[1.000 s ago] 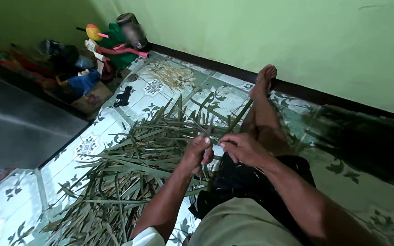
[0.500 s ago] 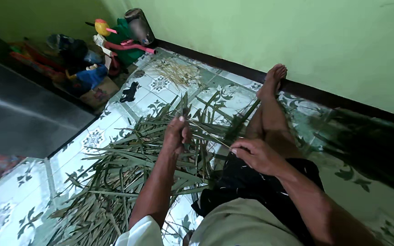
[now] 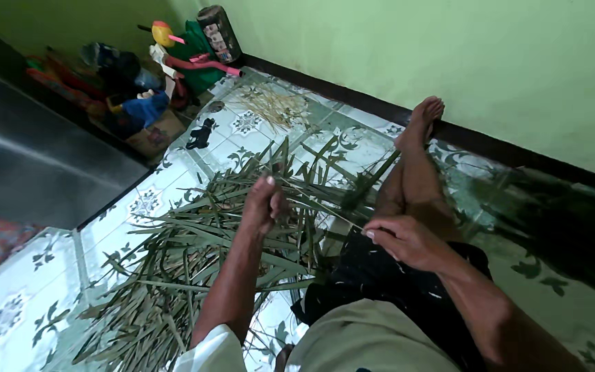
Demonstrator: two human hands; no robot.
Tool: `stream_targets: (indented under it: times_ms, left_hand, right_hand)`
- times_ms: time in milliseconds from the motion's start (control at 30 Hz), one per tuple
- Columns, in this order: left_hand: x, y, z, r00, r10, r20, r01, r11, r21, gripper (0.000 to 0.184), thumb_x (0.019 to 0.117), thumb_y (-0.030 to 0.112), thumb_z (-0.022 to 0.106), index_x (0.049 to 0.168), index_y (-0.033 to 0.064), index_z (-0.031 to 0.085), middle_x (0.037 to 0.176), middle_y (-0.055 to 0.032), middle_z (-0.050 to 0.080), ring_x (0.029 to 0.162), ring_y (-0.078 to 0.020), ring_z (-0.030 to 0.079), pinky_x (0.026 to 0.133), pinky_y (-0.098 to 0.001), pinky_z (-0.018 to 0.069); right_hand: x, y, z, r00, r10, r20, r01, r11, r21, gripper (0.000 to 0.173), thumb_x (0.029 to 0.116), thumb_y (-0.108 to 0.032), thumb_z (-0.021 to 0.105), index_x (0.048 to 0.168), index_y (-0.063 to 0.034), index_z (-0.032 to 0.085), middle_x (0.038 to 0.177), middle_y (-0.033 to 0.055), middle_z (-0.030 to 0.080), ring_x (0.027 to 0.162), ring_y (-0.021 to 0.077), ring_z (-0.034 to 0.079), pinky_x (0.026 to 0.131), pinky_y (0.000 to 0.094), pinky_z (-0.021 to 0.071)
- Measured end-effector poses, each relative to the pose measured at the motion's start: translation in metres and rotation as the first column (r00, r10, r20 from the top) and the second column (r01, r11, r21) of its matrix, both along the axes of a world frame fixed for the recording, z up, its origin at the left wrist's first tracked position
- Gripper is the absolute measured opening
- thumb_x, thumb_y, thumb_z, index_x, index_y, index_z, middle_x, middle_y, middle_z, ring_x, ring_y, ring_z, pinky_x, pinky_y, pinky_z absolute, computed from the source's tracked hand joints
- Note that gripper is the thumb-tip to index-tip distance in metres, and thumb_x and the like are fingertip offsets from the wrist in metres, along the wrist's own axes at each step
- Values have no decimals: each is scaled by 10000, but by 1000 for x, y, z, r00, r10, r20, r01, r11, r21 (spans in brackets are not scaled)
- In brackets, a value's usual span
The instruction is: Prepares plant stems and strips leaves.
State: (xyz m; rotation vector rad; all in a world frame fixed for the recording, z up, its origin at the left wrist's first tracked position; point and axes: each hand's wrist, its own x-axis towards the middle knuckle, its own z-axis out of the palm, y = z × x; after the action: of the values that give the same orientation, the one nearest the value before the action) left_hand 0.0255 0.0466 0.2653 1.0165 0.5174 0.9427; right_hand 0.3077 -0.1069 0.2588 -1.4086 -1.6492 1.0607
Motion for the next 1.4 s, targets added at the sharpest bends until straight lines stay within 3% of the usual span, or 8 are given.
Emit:
stream_targets:
  times_ms: [233, 433, 600, 800, 967, 1133, 1267, 1400]
  left_hand:
    - [19, -23, -12, 968, -251, 33, 253, 963, -97, 527, 945, 337, 709, 1397, 155, 509, 559, 92, 532, 449, -21, 515, 468, -180, 462]
    - [20, -16, -12, 992, -75, 98, 85, 991, -104, 394, 1000, 290, 626, 1358, 150, 542, 538, 75, 526, 430, -30, 521, 449, -185, 476]
    - [18, -15, -13, 995, -71, 72, 78, 993, -93, 424, 1004, 300, 615, 1383, 142, 510, 531, 71, 494, 425, -41, 500, 453, -196, 465]
    - [31, -32, -18, 984, -179, 24, 181, 979, -94, 445, 966, 335, 678, 1330, 127, 529, 550, 83, 520, 441, -26, 513, 452, -181, 460]
    - [43, -44, -21, 964, -258, 56, 263, 960, -93, 466, 943, 354, 727, 1313, 117, 571, 566, 90, 545, 452, -19, 523, 465, -176, 467]
    - [43, -43, -22, 961, -271, 57, 275, 957, -94, 450, 950, 352, 717, 1311, 126, 573, 571, 97, 551, 458, -14, 524, 473, -172, 466]
    - [38, -33, -18, 985, -162, 50, 166, 983, -78, 388, 979, 315, 663, 1307, 127, 574, 537, 88, 529, 438, -22, 519, 457, -179, 467]
    - [35, -28, -19, 988, -153, 38, 155, 986, -65, 417, 985, 311, 658, 1337, 114, 553, 540, 79, 518, 442, -26, 512, 463, -185, 462]
  right_hand:
    - [-6, 6, 5, 1000, 4, 22, -4, 1000, -20, 248, 1029, -205, 519, 1063, -57, 716, 727, -25, 586, 535, 6, 490, 519, 190, 456]
    - [-2, 1, -3, 1000, -9, 21, 10, 1000, -20, 244, 1026, -194, 523, 1050, -51, 719, 726, -25, 582, 530, -1, 474, 510, 178, 439]
    - [1, 0, -1, 1000, 4, -8, -5, 999, -52, 235, 1027, -180, 526, 1067, -44, 713, 708, -29, 579, 515, -5, 485, 499, 173, 449]
    - [-17, 15, 16, 996, 44, -73, -55, 987, -148, 301, 1065, -241, 502, 1220, -31, 653, 809, 15, 639, 548, 40, 557, 517, 207, 504]
    - [-27, 25, 16, 996, -12, -90, 8, 999, -49, 252, 1051, -192, 514, 1079, -19, 696, 724, -12, 590, 531, 4, 507, 515, 172, 465]
    - [-26, 22, 11, 997, -10, -71, 9, 1000, -13, 259, 1044, -190, 507, 1046, -23, 704, 727, -22, 580, 539, -9, 486, 525, 163, 448]
    - [-24, 20, 14, 997, -4, -80, 2, 1000, -26, 256, 1046, -188, 499, 1032, -32, 701, 711, -44, 559, 535, -18, 468, 517, 155, 427]
    - [-24, 19, 13, 997, -8, -74, 9, 1000, 6, 252, 1038, -190, 505, 1013, -43, 709, 700, -50, 557, 531, -22, 463, 511, 149, 419]
